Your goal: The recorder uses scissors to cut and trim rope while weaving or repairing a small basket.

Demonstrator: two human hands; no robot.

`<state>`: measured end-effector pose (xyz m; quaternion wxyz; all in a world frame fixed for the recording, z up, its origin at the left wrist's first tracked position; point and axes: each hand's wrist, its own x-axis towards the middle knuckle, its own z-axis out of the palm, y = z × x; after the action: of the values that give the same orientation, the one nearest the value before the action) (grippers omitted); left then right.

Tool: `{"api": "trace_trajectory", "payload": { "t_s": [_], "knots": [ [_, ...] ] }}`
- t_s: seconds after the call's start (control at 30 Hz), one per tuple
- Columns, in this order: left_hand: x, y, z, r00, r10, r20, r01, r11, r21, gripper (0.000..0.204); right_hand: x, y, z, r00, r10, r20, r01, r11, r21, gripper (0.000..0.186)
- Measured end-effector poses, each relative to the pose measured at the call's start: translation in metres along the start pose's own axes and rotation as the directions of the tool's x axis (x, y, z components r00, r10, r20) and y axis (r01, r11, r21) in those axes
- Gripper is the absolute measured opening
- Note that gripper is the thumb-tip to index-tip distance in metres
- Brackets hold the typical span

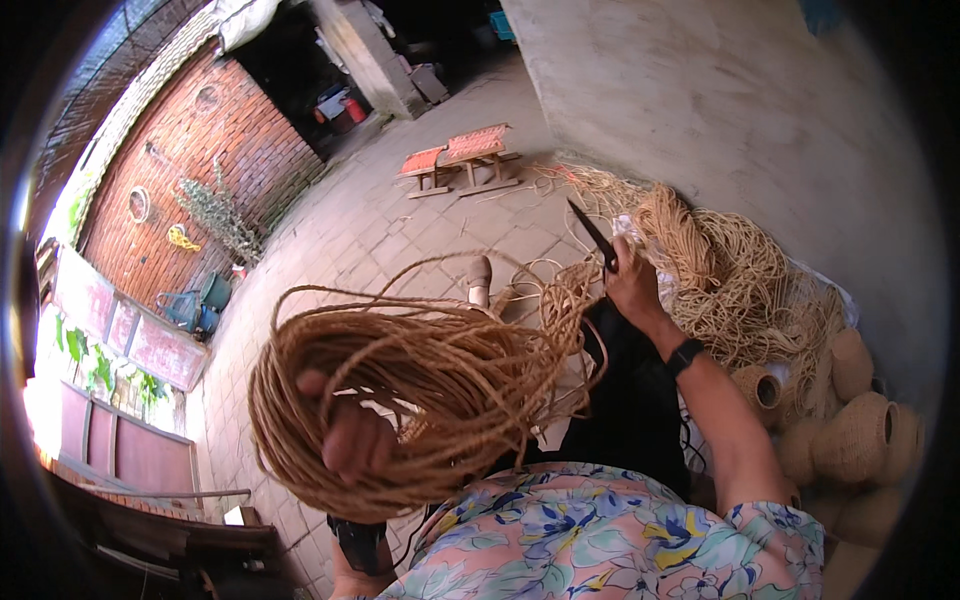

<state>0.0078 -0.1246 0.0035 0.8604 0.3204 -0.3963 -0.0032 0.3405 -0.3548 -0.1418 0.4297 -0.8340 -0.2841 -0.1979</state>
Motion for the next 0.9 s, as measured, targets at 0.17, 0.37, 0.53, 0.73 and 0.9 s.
{"api": "trace_trajectory", "payload": {
  "t_s": [0.17,0.37,0.53,0.73,0.9],
  "knots": [
    [-0.03,-0.02,0.001,0.907,-0.42,-0.001,0.42,0.907,0.031,0.082,0.039,0.033,-0.014,0.996,0.072,-0.055,-0.077,0.992,-0.102,0.051],
    [-0.03,-0.04,-0.013,0.552,-0.831,-0.07,0.833,0.544,0.103,0.09,0.082,0.061,-0.049,0.959,0.018,-0.283,-0.053,0.992,-0.118,0.041],
    [0.065,-0.048,0.003,0.177,-0.96,-0.217,0.956,0.115,0.27,0.088,0.119,0.071,-0.085,0.911,0.167,-0.378,-0.237,0.961,-0.146,0.037],
    [0.046,-0.074,-0.029,0.064,-0.91,-0.411,0.967,-0.045,0.25,0.087,0.124,0.119,-0.116,0.827,0.15,-0.542,-0.294,0.937,-0.19,0.027],
    [0.057,-0.082,-0.024,0.017,-0.924,-0.381,0.972,-0.075,0.223,0.087,0.111,0.139,-0.127,0.864,0.296,-0.408,-0.407,0.887,-0.217,0.026]
  ]
}}
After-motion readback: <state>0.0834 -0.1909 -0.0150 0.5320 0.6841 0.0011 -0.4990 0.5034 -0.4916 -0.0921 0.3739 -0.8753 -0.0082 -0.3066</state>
